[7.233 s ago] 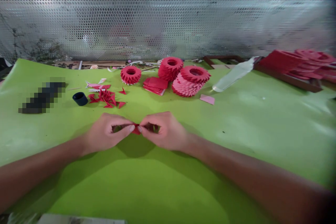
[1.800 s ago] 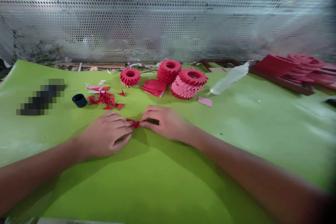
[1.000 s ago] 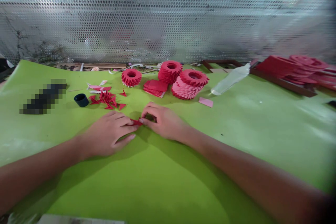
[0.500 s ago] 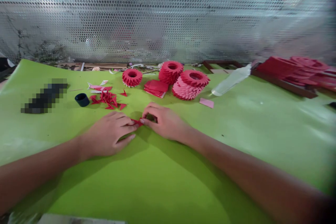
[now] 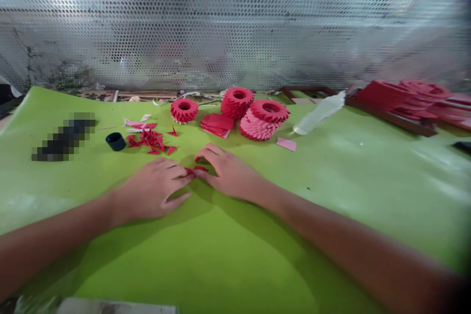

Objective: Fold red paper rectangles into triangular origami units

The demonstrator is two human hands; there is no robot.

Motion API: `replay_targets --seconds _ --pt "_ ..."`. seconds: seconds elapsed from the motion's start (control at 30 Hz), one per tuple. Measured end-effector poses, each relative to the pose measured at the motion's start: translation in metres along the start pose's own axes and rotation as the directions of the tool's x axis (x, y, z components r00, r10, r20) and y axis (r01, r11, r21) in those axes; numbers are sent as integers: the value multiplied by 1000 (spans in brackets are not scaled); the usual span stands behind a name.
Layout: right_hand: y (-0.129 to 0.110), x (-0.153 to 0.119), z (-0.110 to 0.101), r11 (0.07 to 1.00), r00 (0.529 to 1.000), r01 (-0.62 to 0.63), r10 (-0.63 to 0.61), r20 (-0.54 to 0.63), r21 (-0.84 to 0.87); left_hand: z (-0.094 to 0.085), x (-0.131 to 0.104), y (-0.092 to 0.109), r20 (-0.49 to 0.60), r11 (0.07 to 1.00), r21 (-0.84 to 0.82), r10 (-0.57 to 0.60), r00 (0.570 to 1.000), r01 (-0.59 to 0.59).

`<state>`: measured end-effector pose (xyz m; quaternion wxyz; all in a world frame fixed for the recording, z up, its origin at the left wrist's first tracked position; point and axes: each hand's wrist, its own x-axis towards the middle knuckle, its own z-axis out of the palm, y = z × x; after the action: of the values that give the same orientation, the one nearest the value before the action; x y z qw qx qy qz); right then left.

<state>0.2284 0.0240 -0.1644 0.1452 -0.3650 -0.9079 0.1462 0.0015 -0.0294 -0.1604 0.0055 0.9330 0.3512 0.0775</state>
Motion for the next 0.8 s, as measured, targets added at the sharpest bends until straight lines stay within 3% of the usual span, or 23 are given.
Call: replay_targets --seconds 0.3,0.43,0.53,0.63,0.7,0.8 --pt "8 -1 5 997 999 43 -43 1 65 1 -2 -2 -27 1000 10 14 1000 -13" --pt "9 -1 1 991 999 40 -43 21 125 0 -2 -1 -112 1000 -2 8 994 -9" --pt "9 0 -2 974 999 -11 3 35 224 -1 -3 -2 -155 995 -57 -90 984 82" --pt "4 0 -3 936 997 -77 78 10 344 -1 -1 -2 -99 958 -193 -235 967 213" --pt "-3 -2 -4 882 989 -116 143 -26 456 -2 1 -1 -36 895 -323 -337 941 308" --pt "-14 -6 -4 764 985 -157 169 42 626 -5 5 1 26 769 -506 -440 898 391"
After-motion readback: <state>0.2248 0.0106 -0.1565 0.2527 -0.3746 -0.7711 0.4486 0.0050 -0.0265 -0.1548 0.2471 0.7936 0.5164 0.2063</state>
